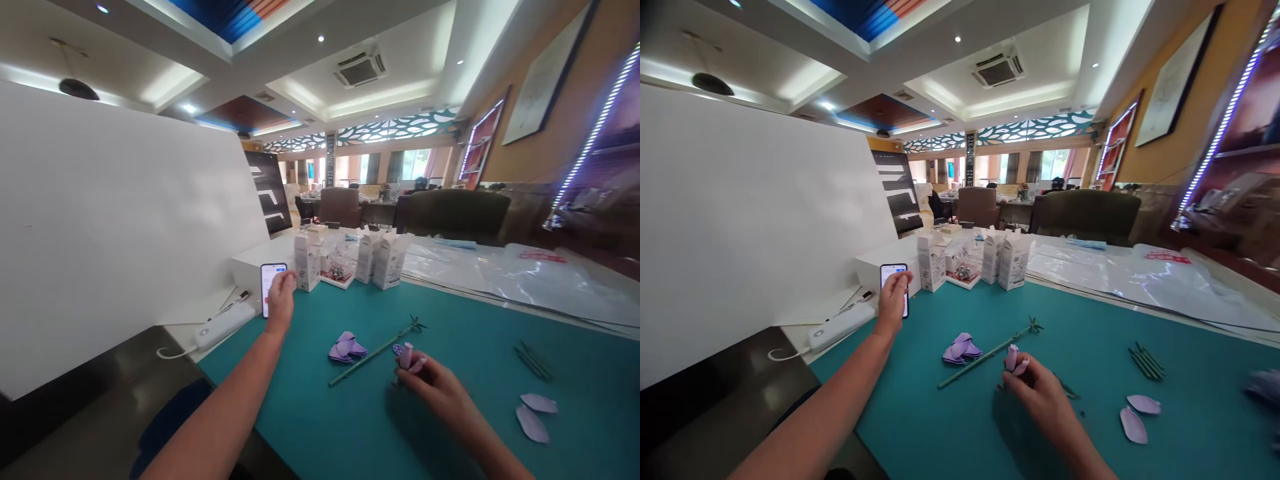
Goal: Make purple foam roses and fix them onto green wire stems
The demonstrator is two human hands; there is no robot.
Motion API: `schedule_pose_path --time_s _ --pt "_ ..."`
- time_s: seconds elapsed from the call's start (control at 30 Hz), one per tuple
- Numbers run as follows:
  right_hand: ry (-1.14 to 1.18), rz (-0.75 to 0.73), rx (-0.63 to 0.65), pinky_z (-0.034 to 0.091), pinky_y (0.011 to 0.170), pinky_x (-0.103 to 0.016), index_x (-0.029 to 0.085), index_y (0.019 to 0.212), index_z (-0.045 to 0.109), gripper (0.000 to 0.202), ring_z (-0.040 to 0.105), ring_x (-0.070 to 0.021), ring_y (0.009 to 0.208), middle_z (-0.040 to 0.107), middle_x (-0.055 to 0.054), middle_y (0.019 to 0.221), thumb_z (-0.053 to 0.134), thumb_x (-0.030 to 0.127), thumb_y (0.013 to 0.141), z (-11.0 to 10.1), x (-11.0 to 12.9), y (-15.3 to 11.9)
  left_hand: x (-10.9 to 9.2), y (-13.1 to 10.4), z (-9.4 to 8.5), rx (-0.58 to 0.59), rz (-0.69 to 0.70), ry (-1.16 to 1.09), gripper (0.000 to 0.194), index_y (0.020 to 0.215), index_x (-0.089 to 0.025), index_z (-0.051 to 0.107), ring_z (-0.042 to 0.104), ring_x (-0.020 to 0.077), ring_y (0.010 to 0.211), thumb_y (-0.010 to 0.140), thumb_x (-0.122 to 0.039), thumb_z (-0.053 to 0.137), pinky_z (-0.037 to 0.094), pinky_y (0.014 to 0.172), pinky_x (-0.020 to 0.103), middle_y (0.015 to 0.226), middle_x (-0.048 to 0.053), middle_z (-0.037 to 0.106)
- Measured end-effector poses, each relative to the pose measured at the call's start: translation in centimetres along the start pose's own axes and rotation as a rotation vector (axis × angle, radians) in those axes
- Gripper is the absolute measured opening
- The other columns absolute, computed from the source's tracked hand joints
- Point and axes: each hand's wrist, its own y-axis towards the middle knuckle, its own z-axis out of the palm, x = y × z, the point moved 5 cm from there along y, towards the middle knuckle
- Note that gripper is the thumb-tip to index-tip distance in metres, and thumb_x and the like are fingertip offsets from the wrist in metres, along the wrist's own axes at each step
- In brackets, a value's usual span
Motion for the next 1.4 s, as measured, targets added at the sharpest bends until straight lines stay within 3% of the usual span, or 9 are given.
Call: schedule_pose_path --time_s 0.2,0.47,0.67,0.77,0.9,1.03,1.17,1.3,1.4 --pt "0.126 -0.031 -0.241 0.05 0.069 -0.033 0.021 0.093 0.067 0.039 0.06 -0.0219 0.08 0.066 -0.007 0.092 0.07 0.051 0.068 -4.2 2.1 -0.6 -2.3 -9.4 11.8 0.786 -0.309 -0.035 0.023 0.08 -0.017 0.067 0.06 0.0198 0.083 0.079 -0.037 0.056 0.041 0.067 0.027 0.083 0.008 0.068" --pt "0.212 -0.209 -0.287 0.05 0.081 -0.036 0.022 0.077 0.064 0.026 0.057 -0.0244 0.097 0.06 -0.007 0.102 0.072 0.046 0.069 -5.7 3.2 -0.5 -3.1 -15.9 17.1 1.199 -0.611 -0.272 0.042 0.09 -0.016 0.065 0.056 0.0163 0.079 0.071 -0.054 0.064 0.038 0.065 0.026 0.084 0.006 0.062" --pt "0.287 -0.176 -0.221 0.052 0.064 -0.032 0.023 0.087 0.064 0.029 0.058 -0.0151 0.068 0.061 -0.004 0.094 0.071 0.045 0.07 -5.0 2.3 0.1 -2.6 -17.3 17.9 1.281 -0.723 -0.372 0.041 0.095 -0.015 0.065 0.047 0.0085 0.06 0.071 -0.048 0.068 0.032 0.057 0.022 0.069 0.0 0.053" --pt "0.283 -0.142 -0.212 0.052 0.07 -0.033 0.023 0.089 0.062 0.027 0.06 -0.0173 0.076 0.062 -0.004 0.1 0.071 0.039 0.069 -4.7 2.4 0.1 -2.1 -17.3 18.1 1.265 -0.767 -0.413 0.036 0.096 -0.017 0.063 0.043 0.0076 0.056 0.072 -0.044 0.067 0.029 0.054 0.021 0.065 -0.002 0.049" --pt "0.208 -0.039 -0.153 0.05 0.075 -0.033 0.028 0.122 0.051 0.058 0.062 -0.0177 0.086 0.062 -0.002 0.107 0.068 0.024 0.067 -5.5 2.7 -0.2 -1.2 -17.1 18.0 1.22 -0.79 -0.398 0.03 0.09 -0.017 0.061 0.045 0.0083 0.057 0.074 -0.042 0.065 0.032 0.054 0.021 0.068 -0.001 0.05" --pt "0.022 -0.034 -0.306 0.048 0.078 -0.032 0.023 0.112 0.059 0.046 0.059 -0.0201 0.097 0.065 -0.006 0.107 0.063 0.029 0.067 -10.1 2.3 -0.7 -0.7 -16.6 17.8 1.182 -0.79 -0.395 0.024 0.087 -0.019 0.058 0.046 0.008 0.057 0.075 -0.039 0.062 0.034 0.054 0.021 0.07 0.0 0.052" --pt "-0.38 0.22 -0.539 0.047 0.067 -0.03 0.019 0.093 0.065 0.027 0.064 -0.0187 0.074 0.069 -0.005 0.085 0.051 0.03 0.072 -16.2 0.7 -2.0 -0.5 -16.4 17.8 1.172 -0.834 -0.428 0.023 0.093 -0.02 0.058 0.045 0.0074 0.055 0.076 -0.036 0.062 0.035 0.053 0.02 0.069 -0.001 0.052" --pt "-0.872 0.53 -0.319 0.043 0.062 -0.027 0.021 0.083 0.066 0.02 0.064 -0.0172 0.065 0.069 -0.002 0.071 0.048 0.021 0.072 -18.7 -0.6 -2.6 -0.4 -16.6 17.8 1.173 -0.84 -0.452 0.019 0.087 -0.019 0.059 0.047 0.0075 0.057 0.077 -0.034 0.061 0.036 0.054 0.02 0.07 0.0 0.053" --pt "-0.963 0.612 -0.237 0.041 0.057 -0.027 0.022 0.081 0.066 0.02 0.063 -0.0176 0.059 0.068 -0.001 0.061 0.047 0.023 0.075 -19.0 -1.5 -3.0 -0.3 -16.7 17.8 1.169 -0.838 -0.461 0.019 0.087 -0.019 0.059 0.047 0.0074 0.057 0.076 -0.033 0.062 0.035 0.054 0.021 0.07 0.0 0.054"
